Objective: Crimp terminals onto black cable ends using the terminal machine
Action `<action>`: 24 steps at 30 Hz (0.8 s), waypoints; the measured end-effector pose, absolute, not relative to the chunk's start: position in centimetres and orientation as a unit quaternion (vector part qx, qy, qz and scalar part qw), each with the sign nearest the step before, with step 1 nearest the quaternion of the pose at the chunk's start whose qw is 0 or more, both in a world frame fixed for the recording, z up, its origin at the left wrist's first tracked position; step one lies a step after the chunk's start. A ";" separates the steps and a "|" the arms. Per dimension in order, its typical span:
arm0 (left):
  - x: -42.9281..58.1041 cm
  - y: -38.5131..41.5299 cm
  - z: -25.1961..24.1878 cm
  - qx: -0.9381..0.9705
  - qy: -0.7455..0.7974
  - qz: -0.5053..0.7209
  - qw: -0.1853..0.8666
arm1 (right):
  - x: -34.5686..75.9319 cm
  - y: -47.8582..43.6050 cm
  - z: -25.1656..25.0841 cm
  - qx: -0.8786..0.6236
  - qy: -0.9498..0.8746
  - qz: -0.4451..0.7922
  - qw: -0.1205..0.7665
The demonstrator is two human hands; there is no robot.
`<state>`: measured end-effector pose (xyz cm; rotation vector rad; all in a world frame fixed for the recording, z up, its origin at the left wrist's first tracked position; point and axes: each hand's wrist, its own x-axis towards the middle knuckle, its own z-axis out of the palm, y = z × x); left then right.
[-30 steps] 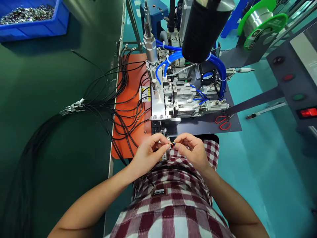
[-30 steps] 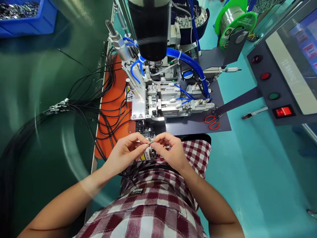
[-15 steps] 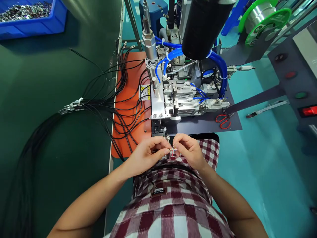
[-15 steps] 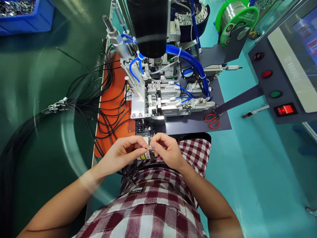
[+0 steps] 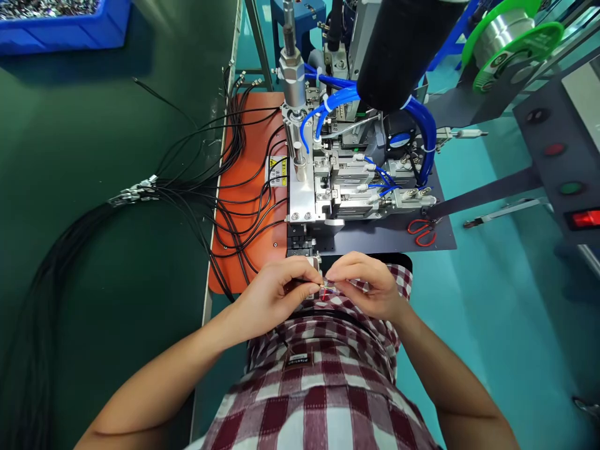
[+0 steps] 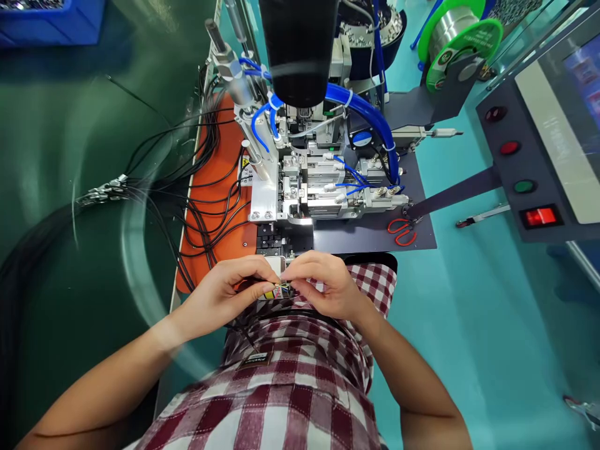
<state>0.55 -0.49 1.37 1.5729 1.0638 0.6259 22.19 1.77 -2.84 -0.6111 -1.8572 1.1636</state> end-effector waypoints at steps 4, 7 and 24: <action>0.4 -0.4 1.2 0.629 0.439 0.278 0.578 | 21.9 1.6 -2.8 -0.251 -0.747 0.444 0.426; 0.4 -0.3 1.0 0.612 0.438 0.276 0.598 | 21.5 1.5 -2.9 -0.278 -0.758 0.389 0.444; -0.1 0.1 0.4 0.533 0.440 0.270 0.670 | 21.5 2.1 -4.8 -0.285 -0.816 0.247 0.438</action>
